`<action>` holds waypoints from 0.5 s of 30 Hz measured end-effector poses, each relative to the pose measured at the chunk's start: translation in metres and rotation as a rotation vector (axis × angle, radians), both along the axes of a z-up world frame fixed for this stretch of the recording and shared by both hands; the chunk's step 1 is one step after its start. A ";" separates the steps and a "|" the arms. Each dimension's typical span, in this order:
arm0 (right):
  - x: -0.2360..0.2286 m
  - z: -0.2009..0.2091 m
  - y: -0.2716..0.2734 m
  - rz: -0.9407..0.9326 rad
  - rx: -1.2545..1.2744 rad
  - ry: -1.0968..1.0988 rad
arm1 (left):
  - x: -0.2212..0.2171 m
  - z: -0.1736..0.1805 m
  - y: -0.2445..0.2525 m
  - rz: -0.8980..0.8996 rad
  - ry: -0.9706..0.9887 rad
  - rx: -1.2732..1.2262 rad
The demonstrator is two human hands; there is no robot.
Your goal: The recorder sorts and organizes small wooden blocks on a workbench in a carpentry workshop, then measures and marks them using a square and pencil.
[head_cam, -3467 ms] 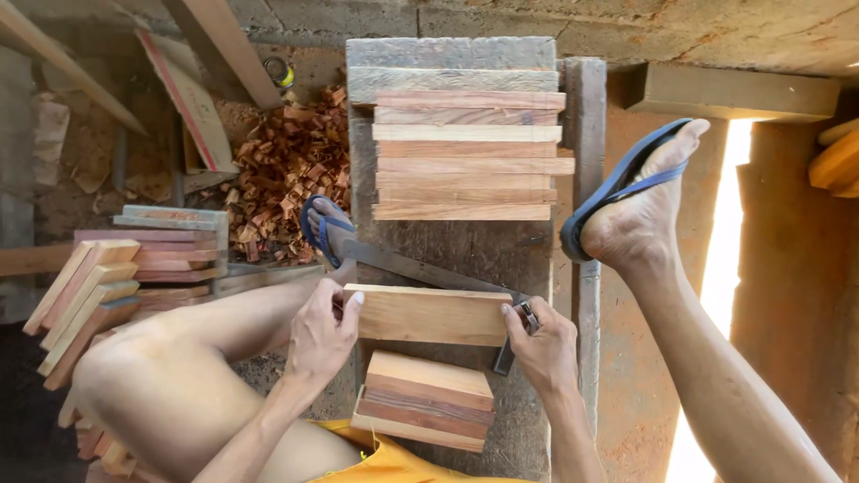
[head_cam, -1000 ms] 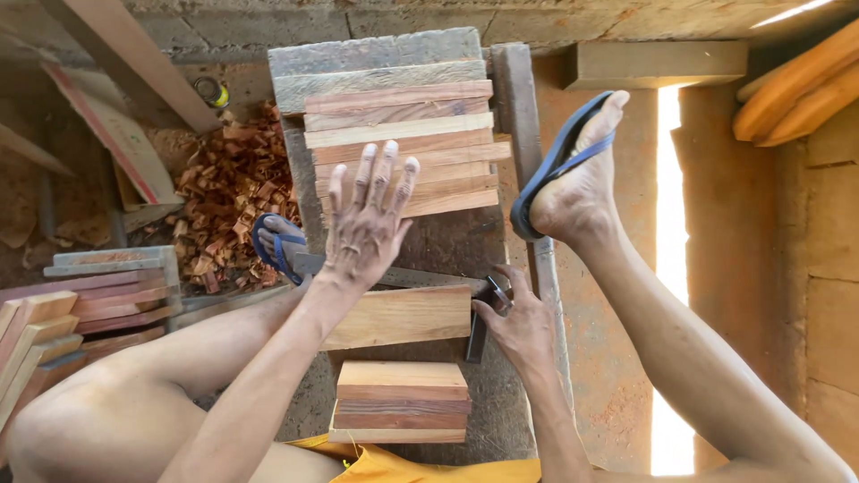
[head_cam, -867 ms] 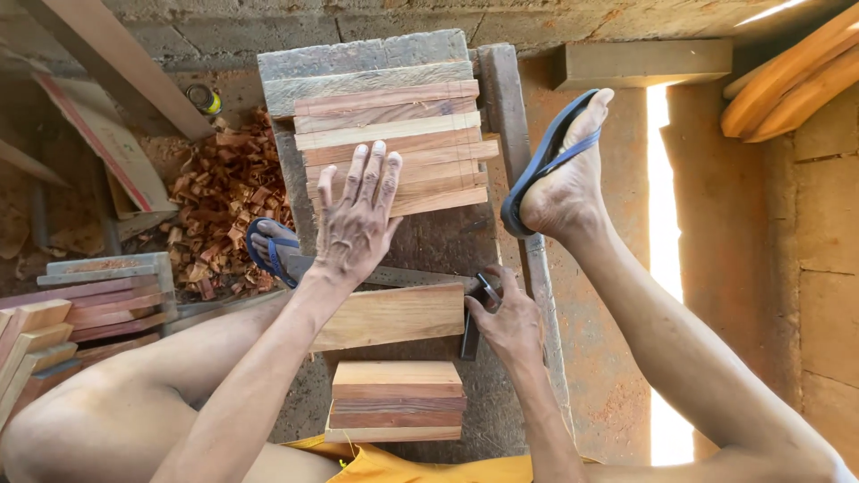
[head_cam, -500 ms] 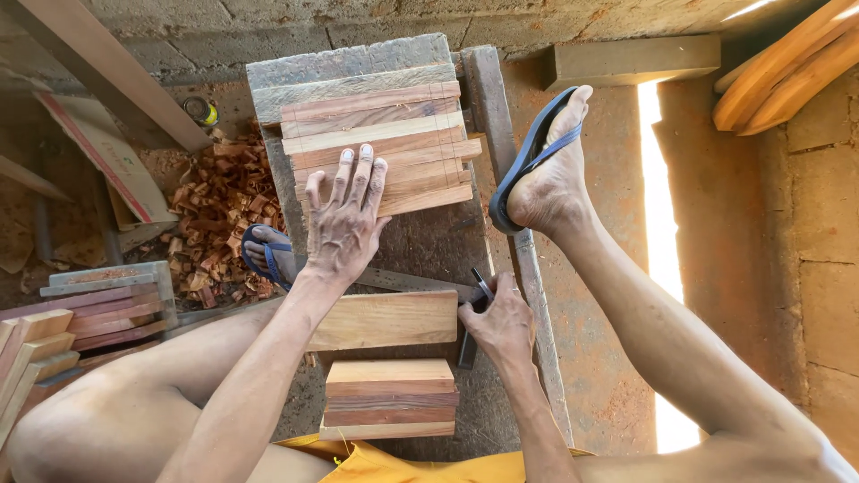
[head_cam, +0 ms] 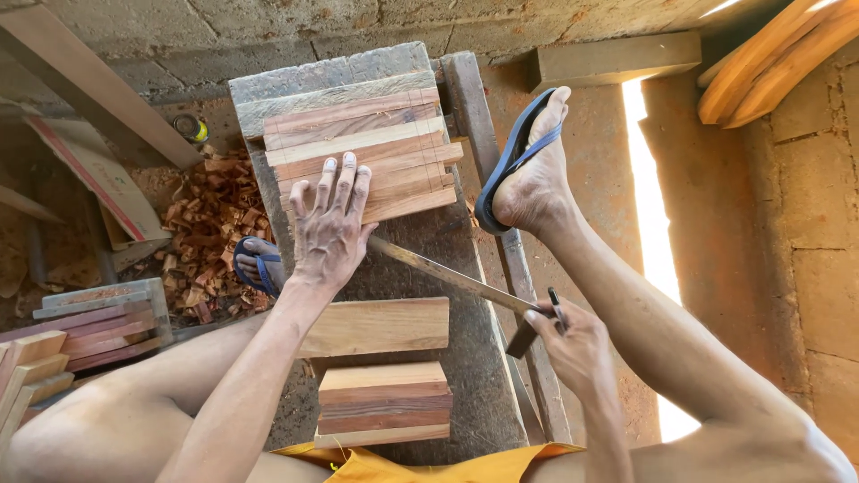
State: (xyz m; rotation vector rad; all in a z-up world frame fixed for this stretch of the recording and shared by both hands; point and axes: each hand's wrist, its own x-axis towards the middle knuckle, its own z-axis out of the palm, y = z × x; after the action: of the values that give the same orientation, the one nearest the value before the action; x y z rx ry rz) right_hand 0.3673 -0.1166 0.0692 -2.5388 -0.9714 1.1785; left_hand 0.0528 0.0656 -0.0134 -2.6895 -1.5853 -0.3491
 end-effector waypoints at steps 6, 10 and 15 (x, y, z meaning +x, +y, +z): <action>0.015 0.056 -0.035 0.021 0.129 -0.108 | -0.001 0.000 0.001 -0.009 -0.023 -0.002; 0.021 0.114 -0.063 0.031 0.358 -0.260 | 0.002 0.001 0.003 -0.005 0.000 0.001; 0.083 0.167 -0.152 -0.276 0.682 -0.182 | 0.005 0.004 0.002 0.004 0.017 -0.019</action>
State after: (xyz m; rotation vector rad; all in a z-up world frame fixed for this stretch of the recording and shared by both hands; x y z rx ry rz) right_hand 0.4498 -0.2687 0.2360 -2.1398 -0.8342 0.4355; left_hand 0.0582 0.0680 -0.0096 -2.6956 -1.5970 -0.3119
